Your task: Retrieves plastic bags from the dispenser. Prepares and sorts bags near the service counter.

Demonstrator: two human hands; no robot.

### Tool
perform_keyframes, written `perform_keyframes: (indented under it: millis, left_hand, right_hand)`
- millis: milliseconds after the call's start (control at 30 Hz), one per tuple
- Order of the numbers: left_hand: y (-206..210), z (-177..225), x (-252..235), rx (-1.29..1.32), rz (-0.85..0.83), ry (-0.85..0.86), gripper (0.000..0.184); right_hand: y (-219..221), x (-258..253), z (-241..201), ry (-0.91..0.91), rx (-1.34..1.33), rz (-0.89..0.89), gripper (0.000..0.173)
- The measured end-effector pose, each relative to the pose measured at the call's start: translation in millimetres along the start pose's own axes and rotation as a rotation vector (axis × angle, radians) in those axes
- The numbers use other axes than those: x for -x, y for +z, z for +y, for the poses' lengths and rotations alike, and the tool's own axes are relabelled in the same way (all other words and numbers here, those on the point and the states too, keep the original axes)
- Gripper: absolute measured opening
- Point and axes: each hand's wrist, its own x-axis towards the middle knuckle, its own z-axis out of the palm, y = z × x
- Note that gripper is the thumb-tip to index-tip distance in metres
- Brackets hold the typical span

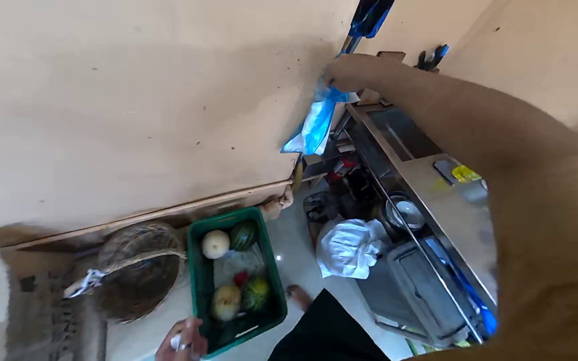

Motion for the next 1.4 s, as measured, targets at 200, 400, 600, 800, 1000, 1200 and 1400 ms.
perform_keyframes:
  millis: [200, 400, 600, 800, 1000, 1200, 1400]
  left_hand:
    - [235, 14, -109, -0.110, -0.190, -0.148, 0.034]
    - [410, 28, -206, -0.142, -0.254, -0.179, 0.092]
    - [482, 40, -219, -0.207, -0.031, 0.405, 0.020]
    - [498, 35, -206, -0.257, 0.212, 0.669, 0.032]
    - [498, 22, -221, -0.271, 0.251, 0.721, 0.030]
    - [487, 18, -238, -0.184, 0.041, 0.528, 0.050]
    - [478, 23, -251, -0.071, -0.027, 0.399, 0.039]
  right_hand:
    - [18, -41, 45, -0.205, 0.040, -0.224, 0.021]
    - [15, -50, 59, -0.256, 0.041, -0.357, 0.027]
    - [68, -81, 105, -0.491, 0.139, -0.302, 0.021]
    - [54, -23, 124, -0.406, -0.354, -0.189, 0.011]
    - [24, -4, 116, -0.353, -0.210, -0.258, 0.017]
    - [27, -12, 114, -0.341, -0.390, -0.221, 0.007]
    - [12, -16, 106, -0.379, -0.179, -0.246, 0.011]
